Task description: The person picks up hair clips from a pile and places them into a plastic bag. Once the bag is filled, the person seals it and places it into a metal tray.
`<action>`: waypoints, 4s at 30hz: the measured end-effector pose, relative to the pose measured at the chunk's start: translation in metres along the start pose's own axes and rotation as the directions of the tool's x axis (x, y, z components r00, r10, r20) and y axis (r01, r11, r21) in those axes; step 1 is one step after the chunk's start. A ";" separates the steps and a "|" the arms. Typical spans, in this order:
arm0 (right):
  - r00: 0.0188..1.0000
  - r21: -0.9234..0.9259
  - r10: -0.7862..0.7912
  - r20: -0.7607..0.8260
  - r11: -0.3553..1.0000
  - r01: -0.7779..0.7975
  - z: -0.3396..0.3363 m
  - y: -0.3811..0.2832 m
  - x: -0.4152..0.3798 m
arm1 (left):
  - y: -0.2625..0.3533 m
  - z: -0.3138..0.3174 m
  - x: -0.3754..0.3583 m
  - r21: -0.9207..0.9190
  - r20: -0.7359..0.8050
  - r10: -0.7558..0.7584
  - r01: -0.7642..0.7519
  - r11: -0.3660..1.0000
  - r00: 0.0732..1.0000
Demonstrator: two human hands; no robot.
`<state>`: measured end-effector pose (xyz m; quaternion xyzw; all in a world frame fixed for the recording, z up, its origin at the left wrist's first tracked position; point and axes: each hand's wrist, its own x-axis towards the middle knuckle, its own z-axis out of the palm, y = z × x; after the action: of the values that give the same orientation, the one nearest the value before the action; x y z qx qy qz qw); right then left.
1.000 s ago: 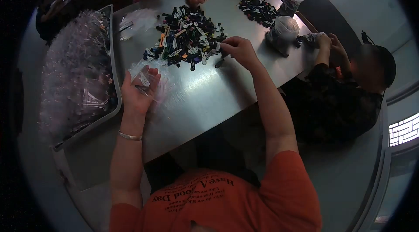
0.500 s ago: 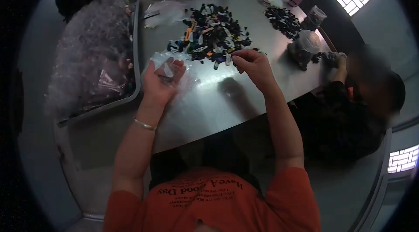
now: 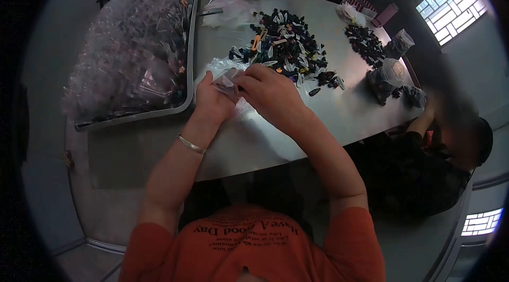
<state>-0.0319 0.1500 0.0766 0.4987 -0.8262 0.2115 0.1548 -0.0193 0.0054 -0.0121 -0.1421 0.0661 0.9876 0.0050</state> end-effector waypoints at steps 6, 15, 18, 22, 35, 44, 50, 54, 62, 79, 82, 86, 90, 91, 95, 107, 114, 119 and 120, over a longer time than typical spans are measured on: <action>0.997 0.023 -0.041 -0.061 0.999 0.042 0.007 0.000 0.003 | 0.001 0.004 -0.005 0.102 -0.003 0.009 -0.009 0.995 1.000; 0.967 0.244 0.115 -0.229 0.968 -0.058 -0.015 0.008 -0.007 | 0.003 0.010 -0.010 0.032 -0.001 -0.011 0.011 0.999 1.000; 0.909 0.257 0.290 -0.300 0.942 -0.215 -0.027 0.039 -0.038 | 0.011 0.003 -0.002 -0.092 0.023 -0.003 0.005 0.996 1.000; 0.687 0.219 0.657 -0.310 0.752 -0.621 -0.025 0.121 -0.112 | 0.010 -0.001 0.000 -0.093 0.046 0.039 -0.034 0.995 0.998; 0.709 -0.149 0.660 -0.247 0.697 -0.701 -0.002 0.160 -0.112 | 0.010 -0.001 -0.002 0.099 0.075 -0.004 -0.004 0.995 0.997; 0.713 -0.273 0.681 -0.165 0.664 -0.696 -0.004 0.168 -0.107 | 0.006 0.001 -0.002 0.096 0.029 0.000 -0.003 0.995 1.000; 0.741 -0.224 0.645 -0.188 0.706 -0.671 -0.007 0.165 -0.110 | 0.004 0.003 -0.002 0.135 -0.013 0.038 -0.036 0.990 0.999; 0.680 0.470 0.701 -0.214 0.684 -0.558 -0.024 0.105 -0.083 | 0.002 0.007 -0.006 0.030 -0.019 0.017 -0.016 0.999 1.000; 0.964 0.244 0.141 -0.225 0.966 -0.085 -0.008 -0.006 -0.018 | -0.003 0.004 -0.003 0.120 0.031 0.024 -0.028 0.992 0.999; 0.639 0.084 0.634 -0.436 0.736 -0.672 -0.019 0.152 -0.138 | -0.004 0.017 -0.013 0.040 0.017 -0.058 0.058 0.998 0.998; 0.629 0.039 0.674 -0.388 0.693 -0.720 -0.017 0.171 -0.142 | 0.000 0.013 -0.010 0.042 0.026 -0.059 0.057 0.997 0.998; 0.678 0.032 0.669 -0.305 0.719 -0.694 -0.004 0.162 -0.118 | 0.002 0.010 -0.008 0.098 0.029 0.005 -0.008 0.995 1.000; 0.684 -0.127 0.678 -0.269 0.679 -0.723 0.001 0.163 -0.110 | 0.000 0.013 -0.009 0.136 -0.003 0.001 -0.001 0.991 1.000; 0.701 -0.184 0.657 -0.279 0.680 -0.710 0.004 0.164 -0.111 | 0.000 0.012 -0.009 0.135 -0.008 -0.002 0.003 0.991 1.000; 0.615 0.140 0.718 -0.326 0.680 -0.719 0.000 0.156 -0.117 | 0.001 0.003 -0.004 0.106 0.064 -0.010 0.003 0.994 0.998; 0.910 0.200 0.250 -0.331 0.961 -0.191 0.016 0.003 -0.020 | -0.006 0.014 -0.012 0.098 0.016 0.010 -0.011 0.995 1.000; 0.675 0.729 0.736 0.057 0.431 -0.531 0.026 0.002 -0.034 | -0.006 0.009 -0.007 -0.090 0.079 0.039 -0.032 0.995 0.996; 0.774 0.712 0.623 0.108 0.496 -0.498 0.019 0.009 -0.021 | -0.006 0.006 -0.007 0.079 0.162 0.013 -0.026 0.997 0.987; 0.812 0.594 0.582 0.032 0.643 -0.484 0.010 0.015 -0.017 | -0.004 0.006 -0.007 0.073 0.164 0.019 -0.031 0.997 0.986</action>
<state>-0.0380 0.1639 0.0569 0.2357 -0.8165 0.5270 -0.0063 -0.0140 0.0099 -0.0054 -0.0594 0.1045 0.9927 0.0033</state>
